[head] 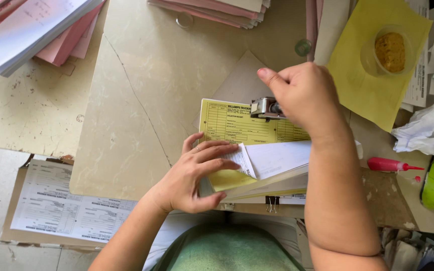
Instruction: The person repeatedly stamps a stack of yellow and white paper forms using a handheld rubber stamp. They tear off the top copy after each stamp and continue processing the next sheet in the stack.
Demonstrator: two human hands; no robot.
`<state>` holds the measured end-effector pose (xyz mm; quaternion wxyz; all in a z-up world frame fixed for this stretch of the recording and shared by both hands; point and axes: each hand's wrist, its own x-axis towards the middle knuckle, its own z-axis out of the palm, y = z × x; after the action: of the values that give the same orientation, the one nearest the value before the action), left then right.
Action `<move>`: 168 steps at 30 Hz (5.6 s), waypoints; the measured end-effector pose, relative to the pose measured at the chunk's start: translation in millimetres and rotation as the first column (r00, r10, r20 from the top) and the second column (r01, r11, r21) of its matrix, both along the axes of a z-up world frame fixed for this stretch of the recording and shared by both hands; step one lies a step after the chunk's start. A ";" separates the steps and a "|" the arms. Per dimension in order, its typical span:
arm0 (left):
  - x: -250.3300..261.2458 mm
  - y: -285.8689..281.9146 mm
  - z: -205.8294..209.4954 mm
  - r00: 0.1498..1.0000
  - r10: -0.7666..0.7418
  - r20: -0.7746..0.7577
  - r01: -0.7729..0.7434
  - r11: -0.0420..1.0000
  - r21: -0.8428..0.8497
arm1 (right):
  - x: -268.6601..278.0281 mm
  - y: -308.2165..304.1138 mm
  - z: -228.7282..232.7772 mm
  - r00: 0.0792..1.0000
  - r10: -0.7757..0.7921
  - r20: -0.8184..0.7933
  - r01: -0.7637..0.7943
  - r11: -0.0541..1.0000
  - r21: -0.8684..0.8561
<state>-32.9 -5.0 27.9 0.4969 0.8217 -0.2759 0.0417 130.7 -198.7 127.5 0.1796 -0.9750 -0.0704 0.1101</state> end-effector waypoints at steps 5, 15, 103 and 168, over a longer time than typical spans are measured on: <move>4.3 1.8 -17.9 0.999 0.024 -0.042 -0.034 0.964 -0.263 | 8.3 -3.7 -23.3 0.999 -0.028 -0.044 0.031 0.998 0.058; 9.0 -9.8 -17.0 0.978 0.094 -0.184 -0.171 0.867 -0.468 | 13.9 -3.2 -34.0 0.993 -0.024 -0.113 0.027 0.999 0.023; 3.1 -12.1 -26.6 0.962 0.185 0.203 -0.246 0.908 0.338 | 2.2 -11.4 -7.3 0.968 0.130 0.216 -0.161 0.978 0.134; 21.3 -1.1 -14.5 0.884 0.460 -0.086 -0.267 0.645 0.716 | 6.8 -3.9 -43.5 0.999 0.048 -0.008 -0.048 0.999 0.020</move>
<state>-11.5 -6.1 13.4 0.1702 0.9823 -0.0315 -0.0715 137.6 -202.6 84.0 0.1870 -0.9707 -0.0941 0.1180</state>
